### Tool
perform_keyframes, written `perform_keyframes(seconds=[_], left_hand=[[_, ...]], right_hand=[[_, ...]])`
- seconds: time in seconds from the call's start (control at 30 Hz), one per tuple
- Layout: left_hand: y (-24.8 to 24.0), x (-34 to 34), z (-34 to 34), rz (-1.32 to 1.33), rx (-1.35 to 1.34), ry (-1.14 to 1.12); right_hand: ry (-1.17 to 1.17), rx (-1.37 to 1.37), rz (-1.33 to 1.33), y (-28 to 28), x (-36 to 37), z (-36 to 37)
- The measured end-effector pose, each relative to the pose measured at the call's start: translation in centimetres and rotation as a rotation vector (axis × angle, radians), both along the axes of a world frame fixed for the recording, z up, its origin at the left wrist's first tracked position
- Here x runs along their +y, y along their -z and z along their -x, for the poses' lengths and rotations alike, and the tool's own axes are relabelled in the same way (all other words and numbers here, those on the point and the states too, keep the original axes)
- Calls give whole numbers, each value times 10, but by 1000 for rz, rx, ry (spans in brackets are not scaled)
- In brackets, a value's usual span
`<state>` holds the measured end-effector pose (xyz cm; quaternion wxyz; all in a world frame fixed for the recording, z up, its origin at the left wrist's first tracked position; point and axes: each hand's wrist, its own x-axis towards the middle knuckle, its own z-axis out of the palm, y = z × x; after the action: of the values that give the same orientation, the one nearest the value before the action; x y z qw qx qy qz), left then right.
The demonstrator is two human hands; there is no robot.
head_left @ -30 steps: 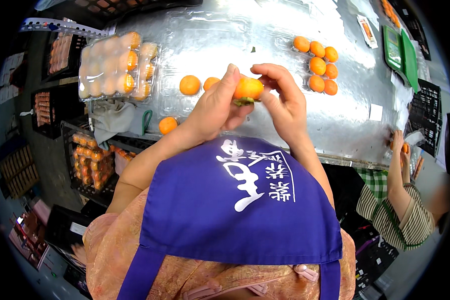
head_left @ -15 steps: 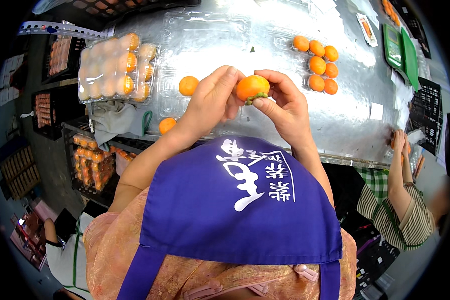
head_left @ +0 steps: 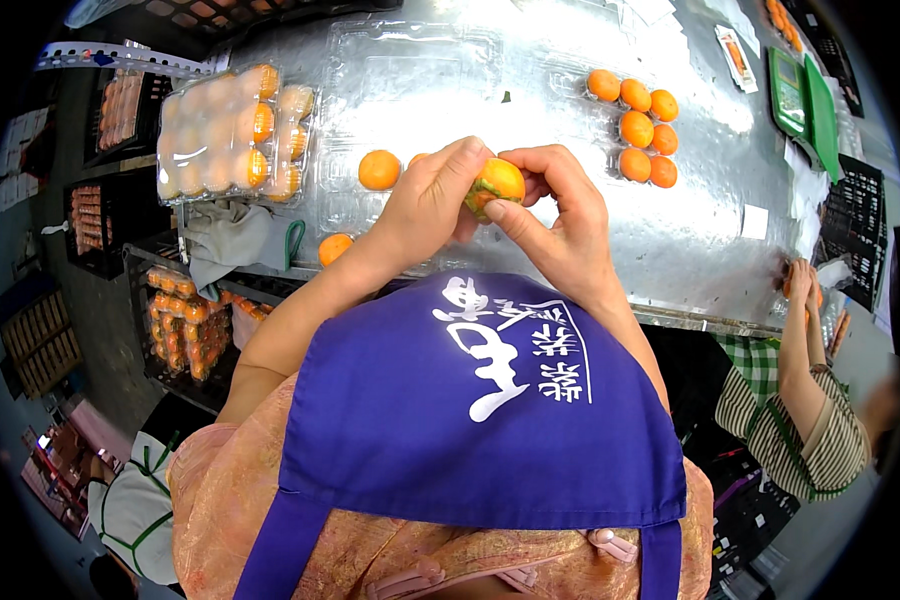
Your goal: The person sorts persimmons by hand on a metal table, placing them into groups and then into plastic containers.
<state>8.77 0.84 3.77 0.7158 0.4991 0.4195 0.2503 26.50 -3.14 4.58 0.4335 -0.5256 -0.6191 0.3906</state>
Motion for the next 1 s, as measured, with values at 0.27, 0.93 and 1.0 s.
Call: perform_keyframes(seconds=[0.27,0.93,1.0], left_hand=[[5,-1,0,62,-73,-24],[5,-1,1,14,-212,-137],[6,0,1,-45,-197,-136]], right_hand=[[1,19,31,-2,0,0],[5,-18,-91,3,1,-6],[27,9,-17,3,-1,-5]])
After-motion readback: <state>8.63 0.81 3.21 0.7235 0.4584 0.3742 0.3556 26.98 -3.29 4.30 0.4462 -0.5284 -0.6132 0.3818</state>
